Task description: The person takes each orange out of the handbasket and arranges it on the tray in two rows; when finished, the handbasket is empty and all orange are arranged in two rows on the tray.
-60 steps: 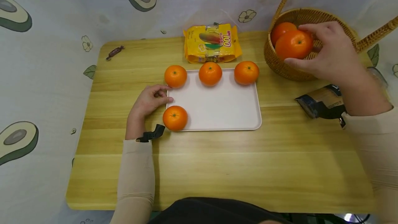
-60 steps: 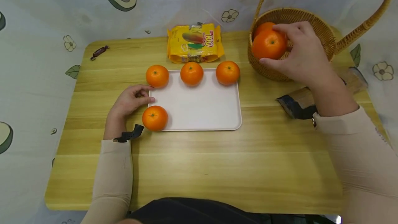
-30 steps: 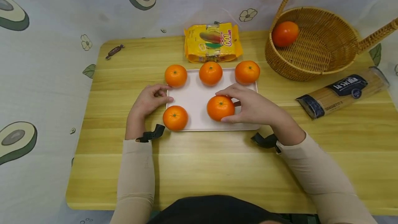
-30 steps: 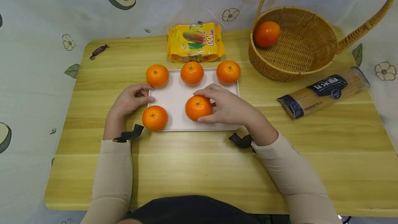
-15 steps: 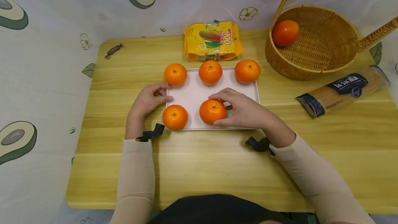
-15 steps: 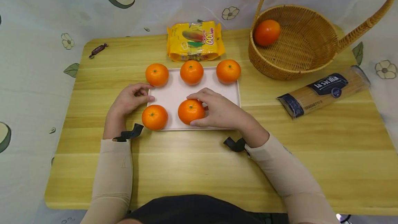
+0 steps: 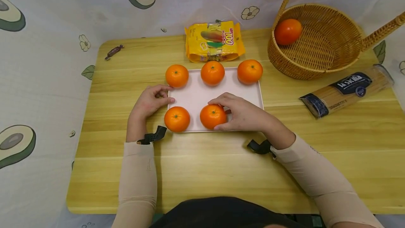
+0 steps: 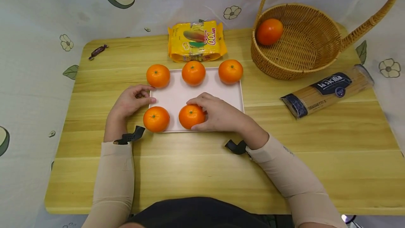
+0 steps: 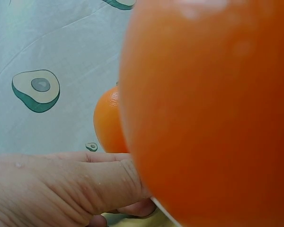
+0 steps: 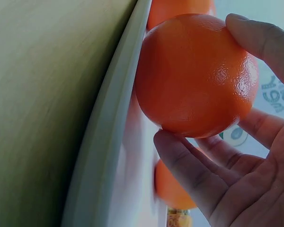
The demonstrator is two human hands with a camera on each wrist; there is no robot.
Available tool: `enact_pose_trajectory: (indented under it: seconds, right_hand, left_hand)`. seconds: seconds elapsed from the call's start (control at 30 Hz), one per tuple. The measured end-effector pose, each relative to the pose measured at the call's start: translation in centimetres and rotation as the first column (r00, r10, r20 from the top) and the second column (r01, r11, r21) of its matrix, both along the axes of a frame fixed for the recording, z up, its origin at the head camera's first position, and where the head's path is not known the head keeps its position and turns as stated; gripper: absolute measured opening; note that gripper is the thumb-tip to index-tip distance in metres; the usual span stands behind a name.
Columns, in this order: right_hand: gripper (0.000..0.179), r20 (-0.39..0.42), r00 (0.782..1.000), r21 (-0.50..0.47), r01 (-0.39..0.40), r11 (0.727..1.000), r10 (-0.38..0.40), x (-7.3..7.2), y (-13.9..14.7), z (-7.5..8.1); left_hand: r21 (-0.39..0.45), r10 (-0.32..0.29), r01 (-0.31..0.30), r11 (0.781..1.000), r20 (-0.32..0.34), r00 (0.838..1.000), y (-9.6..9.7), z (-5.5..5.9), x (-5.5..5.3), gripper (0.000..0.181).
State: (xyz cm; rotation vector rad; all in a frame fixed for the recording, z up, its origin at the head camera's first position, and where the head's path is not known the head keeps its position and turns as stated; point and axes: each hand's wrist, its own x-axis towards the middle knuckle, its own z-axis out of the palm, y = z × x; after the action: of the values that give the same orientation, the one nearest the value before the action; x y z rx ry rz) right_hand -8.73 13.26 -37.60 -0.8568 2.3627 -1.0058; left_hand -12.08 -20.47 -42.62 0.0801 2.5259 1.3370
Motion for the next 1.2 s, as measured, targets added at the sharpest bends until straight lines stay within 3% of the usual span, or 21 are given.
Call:
enact_pose_trajectory:
  seconds: [0.77, 1.2]
  right_hand:
    - [0.07, -0.003, 1.0, 0.088, -0.023, 0.996, 0.024, 0.34, -0.12, 0.25]
    - [0.077, -0.018, 0.999, 0.079, -0.032, 0.996, 0.033, 0.47, -0.14, 0.31]
  left_hand:
    - [-0.023, 0.005, -0.005, 1.0, 0.02, 1.0, 0.21, 0.34, 0.1, 0.043]
    - [-0.019, 0.003, -0.003, 1.0, 0.012, 1.0, 0.23, 0.33, 0.15, 0.042]
